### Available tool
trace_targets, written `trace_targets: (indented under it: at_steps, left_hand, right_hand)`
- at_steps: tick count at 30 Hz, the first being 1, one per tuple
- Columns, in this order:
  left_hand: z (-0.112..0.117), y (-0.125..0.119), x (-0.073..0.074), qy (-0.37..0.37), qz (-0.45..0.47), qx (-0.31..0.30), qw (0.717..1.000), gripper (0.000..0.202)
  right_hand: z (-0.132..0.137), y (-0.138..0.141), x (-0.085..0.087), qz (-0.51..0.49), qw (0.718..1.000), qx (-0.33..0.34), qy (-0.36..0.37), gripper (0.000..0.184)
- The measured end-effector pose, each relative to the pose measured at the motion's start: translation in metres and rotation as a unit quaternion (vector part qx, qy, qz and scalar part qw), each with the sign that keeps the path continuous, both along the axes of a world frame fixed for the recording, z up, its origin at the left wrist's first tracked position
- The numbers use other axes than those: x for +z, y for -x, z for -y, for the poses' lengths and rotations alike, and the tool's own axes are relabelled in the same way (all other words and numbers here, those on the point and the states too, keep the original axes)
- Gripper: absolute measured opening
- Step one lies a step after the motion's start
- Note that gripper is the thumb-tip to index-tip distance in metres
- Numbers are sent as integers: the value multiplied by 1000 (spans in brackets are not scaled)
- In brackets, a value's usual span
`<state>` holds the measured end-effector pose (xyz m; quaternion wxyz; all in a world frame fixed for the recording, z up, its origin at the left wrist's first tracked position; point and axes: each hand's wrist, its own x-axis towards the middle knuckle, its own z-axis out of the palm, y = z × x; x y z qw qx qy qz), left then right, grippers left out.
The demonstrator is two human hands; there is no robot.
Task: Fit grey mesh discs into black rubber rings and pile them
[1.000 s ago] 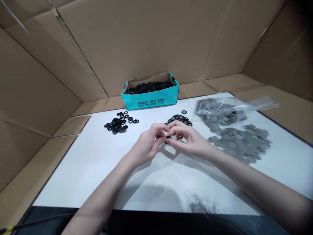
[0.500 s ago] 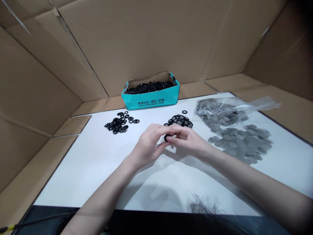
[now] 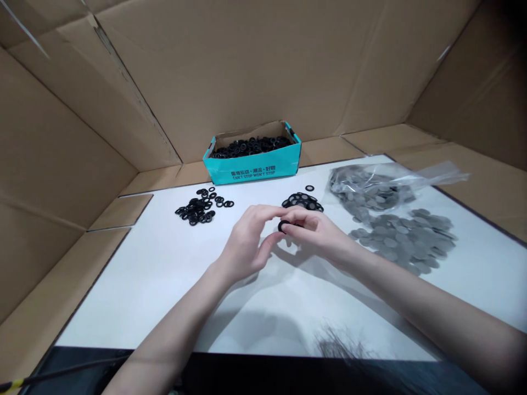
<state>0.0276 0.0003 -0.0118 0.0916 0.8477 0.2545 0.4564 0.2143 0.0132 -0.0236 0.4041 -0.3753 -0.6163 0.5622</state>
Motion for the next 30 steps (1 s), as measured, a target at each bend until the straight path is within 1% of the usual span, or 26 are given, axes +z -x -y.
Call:
trace_targets:
  at_steps: [2,5,8,10,15,19,24,26,28,30]
  left_hand:
    - [2,-1,0,61,20,2,998,34]
    - [4,-2,-1,153,30,-18,988,29]
    - [5,-2,-1,205,43,-22,977,24]
    - [6,-2,1,228,46,-20,972,22]
    - [5,2,5,243,34,-20,969,21]
    - [3,3,5,258,14,-23,966,22]
    - [1,3,4,257,2,-5,966,21]
    - [0,3,3,259,4,1,966,21]
    - [-1,4,4,259,7,9,966,24]
    - [-4,6,4,249,13,33,968,25]
  right_hand:
    - [0,0,-1,1,1000,-7,-21,26]
    - [0,0,-2,11,998,-13,-59,23]
    - [-1,0,-3,28,996,-16,-86,22]
    - [-1,-1,-2,37,994,-16,-99,21]
    - [0,-2,0,64,987,-18,-147,17]
    - [1,-2,0,86,980,-17,-177,14]
    - [0,-2,-1,94,970,-37,-220,12]
    - [0,-2,-1,93,972,-42,-214,12]
    - [-1,-3,-1,94,976,-42,-191,14]
    - [-4,-5,-1,103,978,-59,-172,15]
